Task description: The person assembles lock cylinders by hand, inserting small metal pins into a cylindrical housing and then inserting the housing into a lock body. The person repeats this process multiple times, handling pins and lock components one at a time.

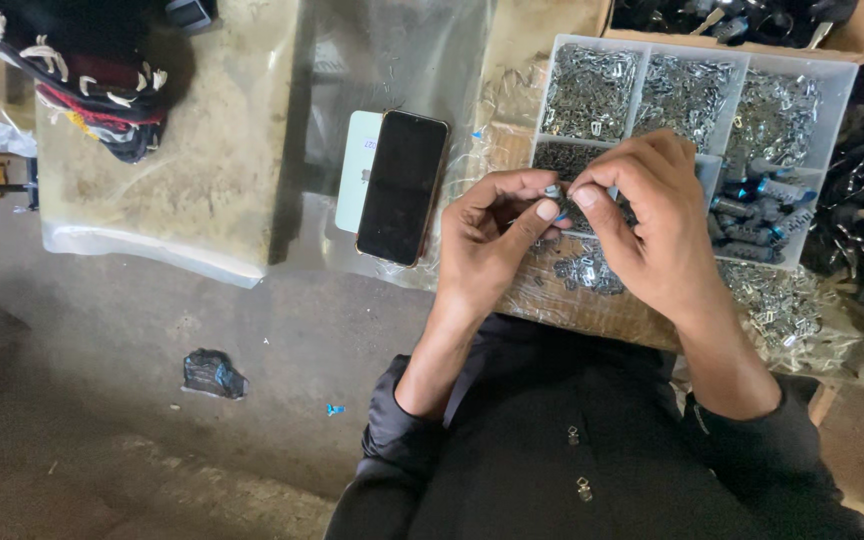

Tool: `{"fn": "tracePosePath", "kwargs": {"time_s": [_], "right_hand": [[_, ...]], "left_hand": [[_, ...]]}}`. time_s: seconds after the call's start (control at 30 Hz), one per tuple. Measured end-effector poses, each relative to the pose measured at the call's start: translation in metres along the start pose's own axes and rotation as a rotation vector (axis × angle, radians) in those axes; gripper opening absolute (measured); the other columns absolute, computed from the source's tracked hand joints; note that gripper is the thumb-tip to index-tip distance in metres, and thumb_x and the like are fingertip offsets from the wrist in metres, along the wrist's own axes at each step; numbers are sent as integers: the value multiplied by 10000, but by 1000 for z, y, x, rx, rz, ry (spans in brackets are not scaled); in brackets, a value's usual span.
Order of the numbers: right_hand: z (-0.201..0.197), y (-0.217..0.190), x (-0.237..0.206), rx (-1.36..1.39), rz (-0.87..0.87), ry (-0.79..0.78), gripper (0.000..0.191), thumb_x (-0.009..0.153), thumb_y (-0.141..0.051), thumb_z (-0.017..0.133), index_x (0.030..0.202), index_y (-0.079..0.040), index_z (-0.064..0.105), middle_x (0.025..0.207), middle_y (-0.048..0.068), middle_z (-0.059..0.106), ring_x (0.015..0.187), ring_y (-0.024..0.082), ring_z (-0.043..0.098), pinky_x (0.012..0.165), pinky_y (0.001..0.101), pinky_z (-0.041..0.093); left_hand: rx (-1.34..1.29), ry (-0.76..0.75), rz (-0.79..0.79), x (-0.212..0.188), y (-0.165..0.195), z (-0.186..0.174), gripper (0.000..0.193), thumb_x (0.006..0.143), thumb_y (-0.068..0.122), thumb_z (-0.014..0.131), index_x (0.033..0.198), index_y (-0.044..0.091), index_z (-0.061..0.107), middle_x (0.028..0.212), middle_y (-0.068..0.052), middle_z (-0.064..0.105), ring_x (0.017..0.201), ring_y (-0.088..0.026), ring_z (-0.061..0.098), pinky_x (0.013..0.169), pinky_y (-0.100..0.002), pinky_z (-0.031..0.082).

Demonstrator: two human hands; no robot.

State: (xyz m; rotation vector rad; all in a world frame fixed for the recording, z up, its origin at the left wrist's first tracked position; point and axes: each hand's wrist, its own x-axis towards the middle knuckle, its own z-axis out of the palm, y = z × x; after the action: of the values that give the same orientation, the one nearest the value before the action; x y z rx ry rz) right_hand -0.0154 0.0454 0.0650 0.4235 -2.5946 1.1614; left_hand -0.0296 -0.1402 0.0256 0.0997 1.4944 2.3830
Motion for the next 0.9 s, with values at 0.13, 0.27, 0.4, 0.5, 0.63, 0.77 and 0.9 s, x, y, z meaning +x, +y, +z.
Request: {"fn": "tracePosePath", "kwargs": {"time_s": [0.13,0.27,0.4,0.5,0.63,0.77,0.9], "right_hand": [[1,2,-1,-45,-33,25,105,1067,-124,707,1009,-58,649,1017,52,651,998,265,549,979,415,362],[0,4,-3,-53,-50,41,126,1065,-134,714,984,-61,650,1001,47,655,999,267,550,995,425,346],[-2,6,-5,-53,-49,33,126,1056,-131,725,983,-63,648,958,43,650,991,261,561,1012,428,352],[-2,8,-6,-33,-44,43,153,1022,-126,756,946,-63,640,942,39,640,962,255,570,1014,440,358],[-5,9,-7,50,18,32,147,1015,-105,765,952,-61,640,937,39,644,927,236,576,967,406,377],[-8,7,-5,44,10,19,112,1014,-78,752,971,-62,650,917,39,660,952,242,574,969,401,375],[-9,5,-1,-74,-77,38,158,965,-84,791,913,-59,644,902,50,644,952,266,569,967,438,370]], "left_hand": [[29,2,-10,-3,2,2,296,1012,-6,696,1294,-70,634,1093,-131,735,947,-166,734,842,-290,632],[43,-3,3,-4,3,6,297,1007,-1,711,1288,-70,643,1089,-131,742,948,-158,732,843,-283,630],[73,-10,1,-5,2,7,292,1001,1,718,1278,-67,655,1079,-130,746,938,-151,732,837,-279,629],[108,-16,28,-5,0,8,283,1003,-3,726,1273,-67,669,1071,-132,750,941,-148,726,832,-277,626],[84,-35,39,-3,-3,8,272,992,-3,727,1253,-58,673,1108,-128,748,940,-152,735,820,-279,633],[26,-37,-29,-1,-5,5,275,997,-4,721,1263,-56,673,1071,-133,750,912,-157,739,805,-276,629],[27,-28,0,2,-9,6,259,999,-11,719,1249,-54,672,1077,-134,751,925,-162,737,818,-282,630]]}}
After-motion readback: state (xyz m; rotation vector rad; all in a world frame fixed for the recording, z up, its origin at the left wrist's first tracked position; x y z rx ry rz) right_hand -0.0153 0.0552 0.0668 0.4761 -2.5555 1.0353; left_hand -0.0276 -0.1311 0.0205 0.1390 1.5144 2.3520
